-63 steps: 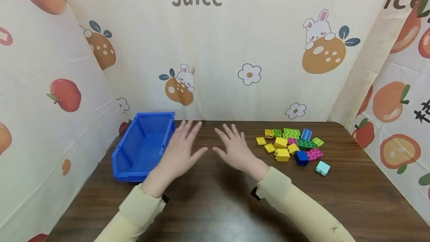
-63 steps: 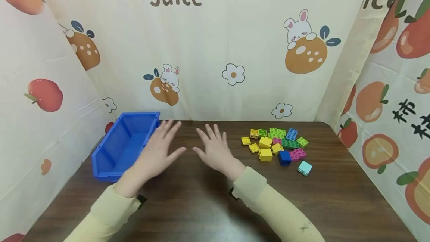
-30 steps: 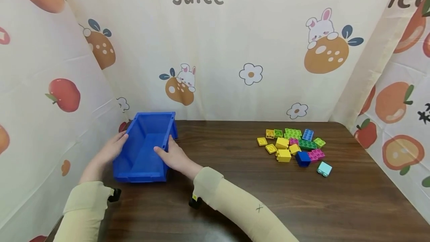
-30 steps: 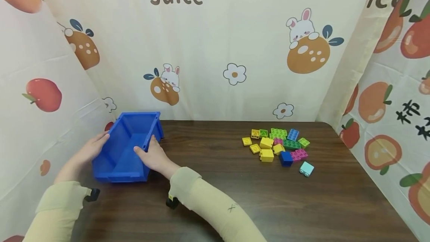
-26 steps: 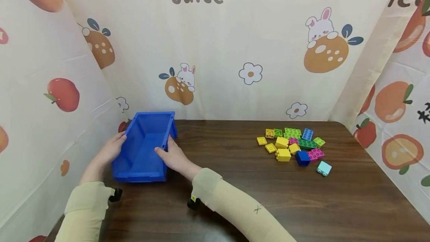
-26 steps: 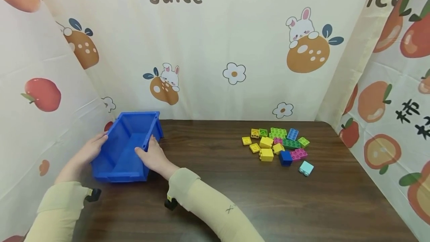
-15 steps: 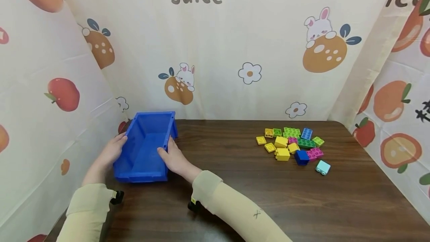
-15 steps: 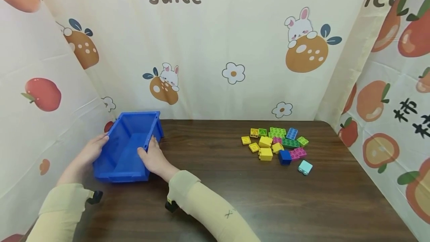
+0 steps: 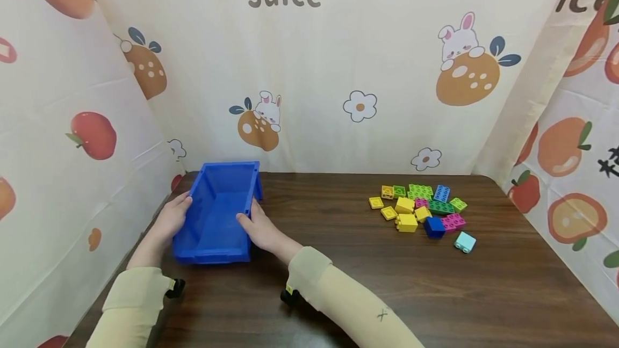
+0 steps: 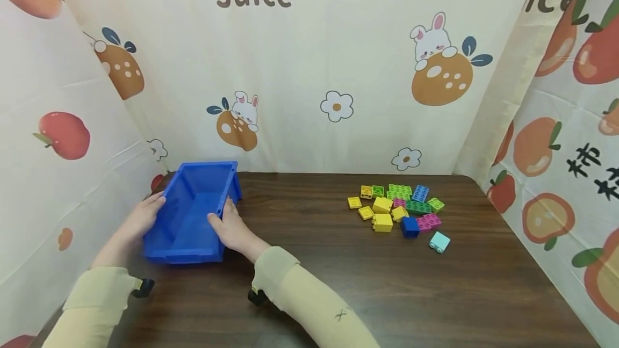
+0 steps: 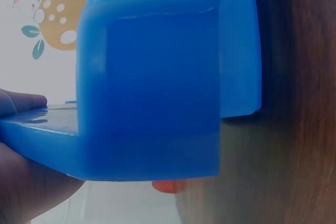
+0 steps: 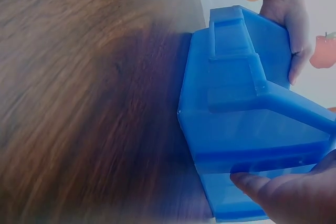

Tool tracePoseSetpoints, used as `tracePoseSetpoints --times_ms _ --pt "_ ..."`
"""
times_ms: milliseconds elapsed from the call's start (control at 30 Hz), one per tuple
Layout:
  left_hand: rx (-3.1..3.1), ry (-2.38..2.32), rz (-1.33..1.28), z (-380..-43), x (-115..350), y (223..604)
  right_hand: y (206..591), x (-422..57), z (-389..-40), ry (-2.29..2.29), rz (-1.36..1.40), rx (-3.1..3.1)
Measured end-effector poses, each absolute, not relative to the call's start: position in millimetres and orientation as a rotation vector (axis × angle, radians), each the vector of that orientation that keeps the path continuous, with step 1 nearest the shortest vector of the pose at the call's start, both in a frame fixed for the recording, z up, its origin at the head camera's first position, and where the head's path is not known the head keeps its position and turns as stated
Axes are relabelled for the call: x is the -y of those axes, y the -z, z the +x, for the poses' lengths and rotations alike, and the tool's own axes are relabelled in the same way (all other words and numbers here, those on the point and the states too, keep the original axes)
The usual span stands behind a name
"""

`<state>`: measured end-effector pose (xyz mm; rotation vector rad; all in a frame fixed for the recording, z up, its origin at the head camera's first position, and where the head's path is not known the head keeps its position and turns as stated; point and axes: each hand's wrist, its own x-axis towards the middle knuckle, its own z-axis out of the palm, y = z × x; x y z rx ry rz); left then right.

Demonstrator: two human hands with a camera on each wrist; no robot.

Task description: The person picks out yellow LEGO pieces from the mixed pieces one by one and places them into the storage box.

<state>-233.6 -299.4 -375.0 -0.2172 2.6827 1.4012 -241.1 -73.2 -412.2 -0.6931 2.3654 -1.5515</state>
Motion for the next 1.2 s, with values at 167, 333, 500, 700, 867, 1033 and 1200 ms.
tracePoseSetpoints --times_ms 167,333,500,700,867,1033,1200 --pt "-2.711 -1.372 -0.201 -232.8 293.7 377.2 412.8 65.6 -241.5 1.552 -0.685 -2.344" --pt "-2.718 -1.367 -0.169 -233.9 287.2 381.8 414.9 55.1 -241.6 1.565 -0.722 -2.327" --pt "-2.734 -1.350 -0.146 -235.4 276.6 384.7 415.8 42.4 -241.1 1.572 -0.737 -2.308" --pt "-2.742 -1.343 -0.133 -236.6 263.7 384.7 416.0 29.4 -240.4 1.591 -0.742 -2.291" --pt "-2.742 -1.351 -0.126 -236.7 252.5 385.0 415.2 18.9 -238.4 1.606 -0.765 -2.285" --pt "-2.754 -1.352 -0.098 -235.7 242.1 385.5 409.7 5.7 -233.4 1.582 -0.746 -2.274" --pt "-2.760 -1.381 -0.078 -235.7 231.3 386.6 415.6 -5.3 -235.0 1.550 -0.698 -2.303"
